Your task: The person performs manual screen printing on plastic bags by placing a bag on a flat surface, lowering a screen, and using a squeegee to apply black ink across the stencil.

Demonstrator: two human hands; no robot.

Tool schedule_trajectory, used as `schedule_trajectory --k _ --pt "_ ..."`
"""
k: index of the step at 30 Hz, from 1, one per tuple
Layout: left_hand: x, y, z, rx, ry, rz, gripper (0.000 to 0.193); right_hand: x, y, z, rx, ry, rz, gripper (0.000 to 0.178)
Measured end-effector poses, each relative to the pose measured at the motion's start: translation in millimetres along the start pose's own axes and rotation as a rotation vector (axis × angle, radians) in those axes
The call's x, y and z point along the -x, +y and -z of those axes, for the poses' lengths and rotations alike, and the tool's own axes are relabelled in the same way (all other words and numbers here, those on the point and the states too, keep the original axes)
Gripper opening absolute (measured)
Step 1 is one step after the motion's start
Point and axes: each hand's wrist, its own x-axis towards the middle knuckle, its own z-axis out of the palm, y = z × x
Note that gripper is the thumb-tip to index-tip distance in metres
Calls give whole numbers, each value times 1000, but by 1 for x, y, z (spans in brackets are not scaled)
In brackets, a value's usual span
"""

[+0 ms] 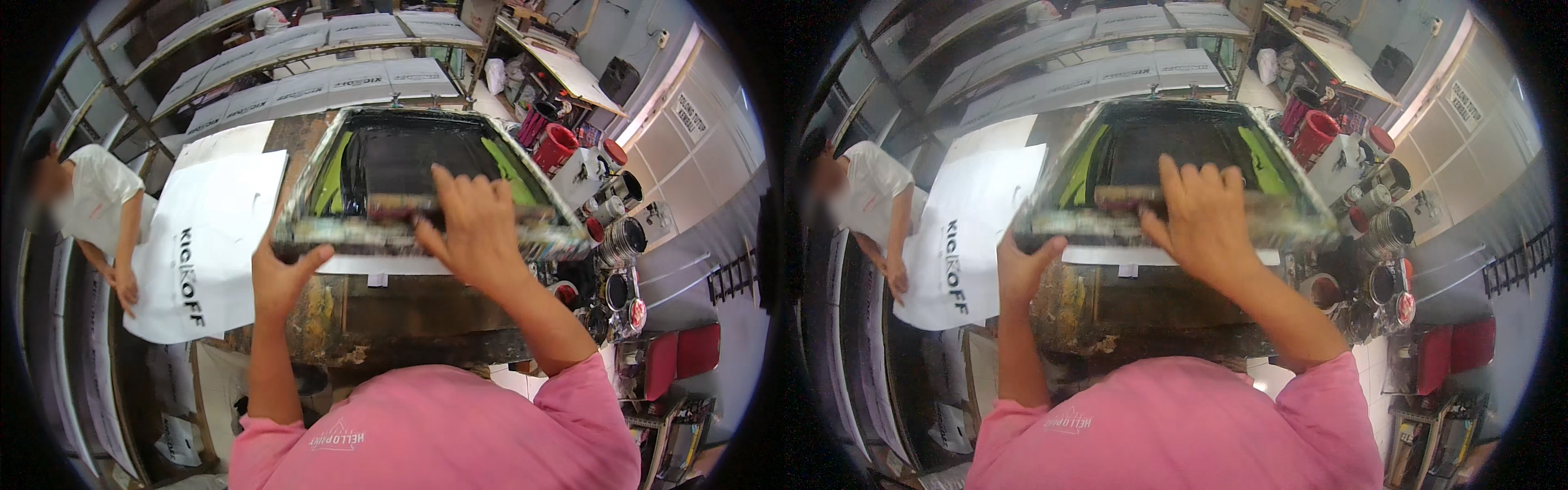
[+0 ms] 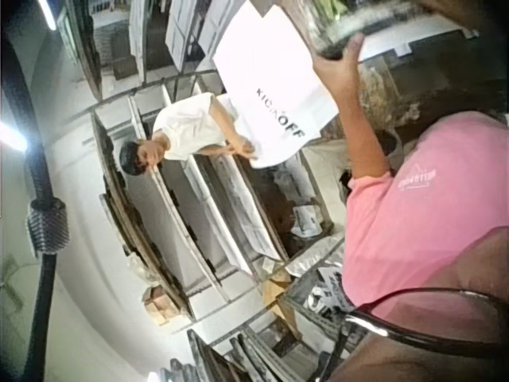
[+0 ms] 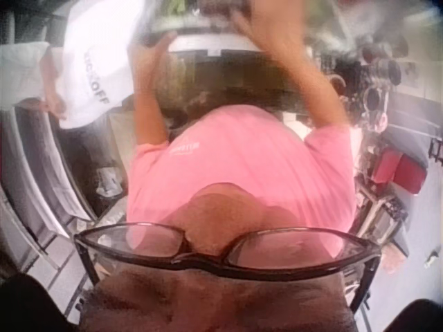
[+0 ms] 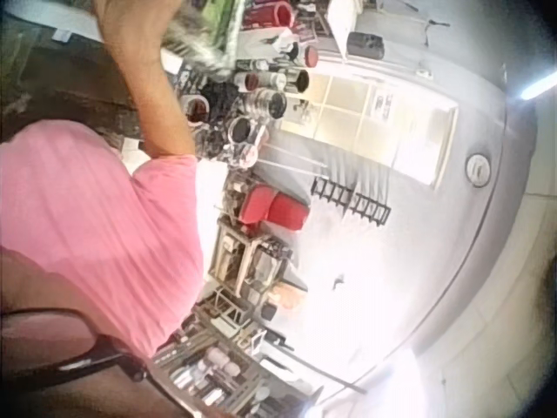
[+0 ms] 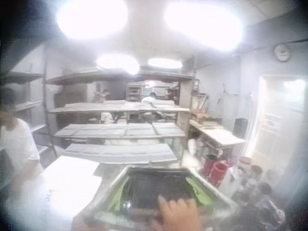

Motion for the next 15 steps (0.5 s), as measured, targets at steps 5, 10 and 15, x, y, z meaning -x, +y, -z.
schedule_trajectory --k 5,10,15 --pt "52 -62 -2 -277 8 147 91 34 34 -38 -246 -481 205 53" --pt "75 -134 1 -578 0 59 114 29 70 -120 -435 -537 61 46" --pt "84 -163 5 -682 25 92 124 -58 131 -215 -290 -211 129 47"
